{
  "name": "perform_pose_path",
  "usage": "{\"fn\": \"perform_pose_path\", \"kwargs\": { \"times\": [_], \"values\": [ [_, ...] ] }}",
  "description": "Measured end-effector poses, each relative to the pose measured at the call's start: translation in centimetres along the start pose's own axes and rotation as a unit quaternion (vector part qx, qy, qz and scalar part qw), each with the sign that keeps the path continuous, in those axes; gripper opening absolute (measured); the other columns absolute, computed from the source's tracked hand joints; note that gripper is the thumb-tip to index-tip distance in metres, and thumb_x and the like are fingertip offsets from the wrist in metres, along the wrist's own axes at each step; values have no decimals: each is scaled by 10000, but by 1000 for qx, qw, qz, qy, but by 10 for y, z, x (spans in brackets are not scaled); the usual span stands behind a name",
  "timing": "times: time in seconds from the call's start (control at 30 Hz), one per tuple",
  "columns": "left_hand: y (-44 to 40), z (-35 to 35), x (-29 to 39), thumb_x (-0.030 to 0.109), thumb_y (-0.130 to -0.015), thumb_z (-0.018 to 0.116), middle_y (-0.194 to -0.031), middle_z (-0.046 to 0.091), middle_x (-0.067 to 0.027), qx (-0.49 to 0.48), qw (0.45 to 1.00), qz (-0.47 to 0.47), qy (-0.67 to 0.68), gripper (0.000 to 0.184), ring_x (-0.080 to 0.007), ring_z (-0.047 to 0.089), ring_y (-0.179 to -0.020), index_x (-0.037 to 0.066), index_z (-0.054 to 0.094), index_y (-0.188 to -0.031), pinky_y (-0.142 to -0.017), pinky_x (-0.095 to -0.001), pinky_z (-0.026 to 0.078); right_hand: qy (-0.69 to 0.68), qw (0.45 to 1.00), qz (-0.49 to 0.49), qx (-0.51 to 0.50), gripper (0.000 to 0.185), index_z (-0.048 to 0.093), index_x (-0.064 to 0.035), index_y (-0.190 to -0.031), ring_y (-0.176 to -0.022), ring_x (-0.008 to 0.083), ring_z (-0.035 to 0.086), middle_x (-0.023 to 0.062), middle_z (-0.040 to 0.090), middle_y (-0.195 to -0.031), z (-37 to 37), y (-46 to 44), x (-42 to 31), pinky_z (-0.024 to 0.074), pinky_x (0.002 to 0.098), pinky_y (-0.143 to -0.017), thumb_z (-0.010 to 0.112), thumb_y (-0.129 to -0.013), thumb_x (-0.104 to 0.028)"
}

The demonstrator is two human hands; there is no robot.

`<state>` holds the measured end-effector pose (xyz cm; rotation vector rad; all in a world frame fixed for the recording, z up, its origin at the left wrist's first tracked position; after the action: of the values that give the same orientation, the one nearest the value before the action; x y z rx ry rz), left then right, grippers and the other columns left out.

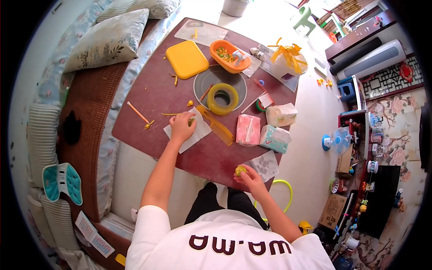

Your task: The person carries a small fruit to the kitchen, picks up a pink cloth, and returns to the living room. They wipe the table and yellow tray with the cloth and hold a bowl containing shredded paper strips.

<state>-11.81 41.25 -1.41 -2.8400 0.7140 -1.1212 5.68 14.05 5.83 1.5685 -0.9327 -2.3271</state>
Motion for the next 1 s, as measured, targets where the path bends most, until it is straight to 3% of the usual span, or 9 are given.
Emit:
{"fn": "perform_pose_path", "kwargs": {
  "times": [0.2,0.37,0.47,0.6,0.67,0.8,0.87,0.97,1.0],
  "values": [
    [18,-30,-26,87,-665,569,-1085,569,-69,-28,999,-9,14,348,-290,520,-1021,130,612,-1008,-866,-423,406,3,1000,5,17,399,434,-15,-1263,-946,198,592,127,585,-1070,-8,7,1,473,306,-849,529,-913,-181],
    [27,-31,-34,64,-673,605,-1088,561,-70,-33,999,-8,1,367,-297,520,-1012,130,604,-1033,-859,-404,416,-12,1000,17,18,436,434,-18,-1280,-961,173,582,94,565,-1122,-13,11,6,463,277,-838,562,-898,-185],
    [30,-36,-24,81,-687,630,-1079,566,-74,-1,1000,-15,-2,365,-300,524,-1013,125,597,-1049,-860,-393,424,-14,999,5,48,414,451,-19,-1262,-899,149,581,80,572,-1082,-14,18,3,468,268,-806,562,-898,-183],
    [49,-28,-19,83,-701,632,-1071,577,-95,17,1000,-16,-5,386,-302,535,-1014,109,578,-1082,-873,-396,427,-139,988,-3,65,329,486,-31,-1206,-785,121,547,54,571,-986,-18,32,-17,464,268,-725,533,-912,-169],
    [54,-21,-22,66,-709,626,-1123,566,-144,-20,997,-75,5,442,-311,525,-1059,63,544,-1143,-908,-375,417,-245,968,-52,-20,316,468,-37,-1216,-803,137,550,61,571,-986,-20,45,-36,462,289,-743,493,-927,-161],
    [61,-28,-13,53,-704,616,-1143,535,-171,43,999,17,3,468,-338,478,-1100,18,514,-1160,-956,-398,363,-277,945,-156,-79,335,435,-24,-1236,-867,202,566,137,564,-1007,-28,103,-92,467,325,-794,479,-926,-144],
    [71,-34,-13,24,-713,583,-1176,498,-181,60,998,-5,-1,466,-348,451,-1130,27,504,-1171,-972,-411,348,-263,942,-192,-80,372,430,-19,-1237,-902,227,575,165,560,-1025,-34,127,-109,482,343,-799,525,-903,-151],
    [90,-42,2,0,-729,545,-1194,486,-180,103,994,-29,-20,438,-338,442,-1153,26,514,-1166,-993,-400,328,-207,922,-289,-155,379,437,5,-1193,-771,292,612,212,569,-923,-32,171,-136,500,365,-659,550,-837,-59],
    [97,-39,4,-9,-733,540,-1184,492,-165,113,992,-47,-15,432,-326,466,-1115,27,517,-1163,-973,-388,349,-179,911,-316,-195,407,434,36,-1179,-777,300,617,226,583,-913,-33,188,-143,501,367,-655,595,-828,-93]
  ]
}}
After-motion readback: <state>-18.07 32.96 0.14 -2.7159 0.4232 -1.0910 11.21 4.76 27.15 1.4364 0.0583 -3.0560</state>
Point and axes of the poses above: each hand's wrist, its own y-axis away from the middle knuckle, its own z-axis out of the palm, x = y × z, the point moved 3 cm from there along -y, towards the middle knuckle
